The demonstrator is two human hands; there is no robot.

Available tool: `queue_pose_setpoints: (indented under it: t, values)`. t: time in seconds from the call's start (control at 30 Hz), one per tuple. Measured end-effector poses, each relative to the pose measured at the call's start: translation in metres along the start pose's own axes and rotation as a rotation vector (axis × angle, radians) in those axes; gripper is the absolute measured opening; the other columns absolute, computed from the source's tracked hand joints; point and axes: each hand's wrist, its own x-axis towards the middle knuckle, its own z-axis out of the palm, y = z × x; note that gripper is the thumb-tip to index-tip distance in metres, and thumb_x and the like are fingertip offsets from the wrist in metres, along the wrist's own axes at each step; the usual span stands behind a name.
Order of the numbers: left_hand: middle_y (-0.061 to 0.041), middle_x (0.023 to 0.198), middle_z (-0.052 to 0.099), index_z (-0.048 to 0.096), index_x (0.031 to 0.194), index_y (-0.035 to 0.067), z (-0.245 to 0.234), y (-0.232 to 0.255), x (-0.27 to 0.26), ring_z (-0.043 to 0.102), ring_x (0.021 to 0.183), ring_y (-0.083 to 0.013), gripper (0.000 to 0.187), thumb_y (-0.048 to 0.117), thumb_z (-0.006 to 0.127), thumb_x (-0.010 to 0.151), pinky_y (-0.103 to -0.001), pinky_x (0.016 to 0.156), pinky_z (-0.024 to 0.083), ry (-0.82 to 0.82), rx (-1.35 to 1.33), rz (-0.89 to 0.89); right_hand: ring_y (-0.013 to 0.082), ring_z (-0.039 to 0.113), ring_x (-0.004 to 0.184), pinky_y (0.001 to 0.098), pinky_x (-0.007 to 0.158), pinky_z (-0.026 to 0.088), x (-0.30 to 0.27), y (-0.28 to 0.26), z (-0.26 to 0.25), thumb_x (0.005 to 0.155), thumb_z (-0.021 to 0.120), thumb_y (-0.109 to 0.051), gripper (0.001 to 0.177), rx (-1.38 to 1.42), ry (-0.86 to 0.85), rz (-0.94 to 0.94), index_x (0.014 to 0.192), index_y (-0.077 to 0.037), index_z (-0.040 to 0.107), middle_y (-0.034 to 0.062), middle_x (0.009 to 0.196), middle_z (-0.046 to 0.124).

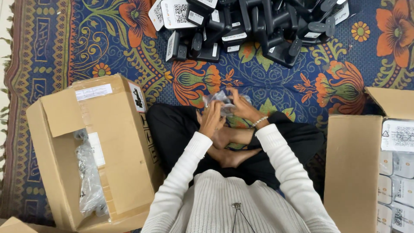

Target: The person packages or unpacks electronic handheld devices into plastic bags and cardboard boxes.

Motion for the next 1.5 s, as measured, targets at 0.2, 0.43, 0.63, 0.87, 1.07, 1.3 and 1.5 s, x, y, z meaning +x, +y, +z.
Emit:
queue_pose_setpoints:
  t: [0.2,0.43,0.63,0.87,1.07,1.3,1.5]
  values:
    - [-0.03,0.154,0.049,0.029,0.152,0.013,-0.083,0.001,0.016,0.058,0.113,-0.0495,0.1,0.01,0.079,0.066,-0.053,0.093,0.046,0.035,0.22,0.291,0.0377,0.061,0.123,0.0428,0.098,0.051,0.016,-0.017,0.023,0.076,0.083,0.001,0.085,0.176,-0.039,-0.046,0.142,-0.004,0.03,0.0246,0.129,0.06]
    - [-0.027,0.12,0.068,0.046,0.14,0.013,-0.018,-0.105,0.011,0.063,0.111,-0.0486,0.054,0.036,0.068,0.096,-0.054,0.089,0.05,-0.029,-0.042,-0.058,0.0197,0.069,0.11,0.0358,0.094,0.056,0.006,0.021,0.087,0.082,0.089,-0.016,0.053,0.548,0.265,-0.008,0.127,-0.001,0.062,0.0157,0.116,0.075]
    - [-0.034,0.109,0.068,0.043,0.139,0.008,-0.01,-0.082,0.022,0.062,0.103,-0.0552,0.059,0.047,0.059,0.098,-0.06,0.082,0.048,-0.091,-0.074,-0.342,0.0149,0.069,0.099,0.0349,0.083,0.057,-0.006,0.03,0.091,0.088,0.084,-0.025,0.055,0.442,0.448,0.164,0.127,0.002,0.056,0.0161,0.106,0.073]
    - [-0.029,0.112,0.072,0.055,0.131,0.001,-0.025,0.045,0.065,0.072,0.1,-0.0433,0.042,0.035,0.058,0.106,-0.049,0.085,0.054,-0.047,-0.387,-0.014,0.0087,0.068,0.082,0.0277,0.066,0.056,-0.07,0.013,0.028,0.096,0.073,-0.028,0.041,0.859,0.797,0.315,0.122,0.002,0.062,0.0062,0.096,0.072]
    - [-0.03,0.148,0.053,0.035,0.155,-0.003,0.039,0.179,0.079,0.055,0.136,-0.0409,0.058,0.026,0.057,0.11,-0.044,0.112,0.044,-0.251,-0.427,0.374,0.0055,0.064,0.081,0.0243,0.067,0.055,-0.199,0.059,-0.061,0.101,0.07,-0.026,0.033,0.761,1.289,0.406,0.115,0.004,0.069,0.003,0.095,0.074]
    - [-0.022,0.156,0.048,0.024,0.16,0.002,0.084,0.252,0.023,0.056,0.134,-0.0356,0.072,0.023,0.058,0.101,-0.043,0.109,0.043,-0.687,-0.59,0.392,0.0096,0.072,0.08,0.0254,0.067,0.06,-0.432,0.06,-0.157,0.094,0.072,-0.039,0.033,0.828,1.867,0.644,0.104,-0.01,0.06,0.0043,0.096,0.074]
    - [-0.022,0.157,0.041,0.024,0.161,0.004,0.127,0.196,-0.024,0.041,0.144,-0.0391,0.075,0.023,0.064,0.1,-0.047,0.118,0.034,-0.832,-0.146,0.522,0.0106,0.064,0.073,0.0281,0.064,0.057,-0.554,0.165,-0.156,0.097,0.074,-0.039,0.039,0.551,2.111,0.627,0.083,-0.008,0.055,0.0026,0.083,0.069]
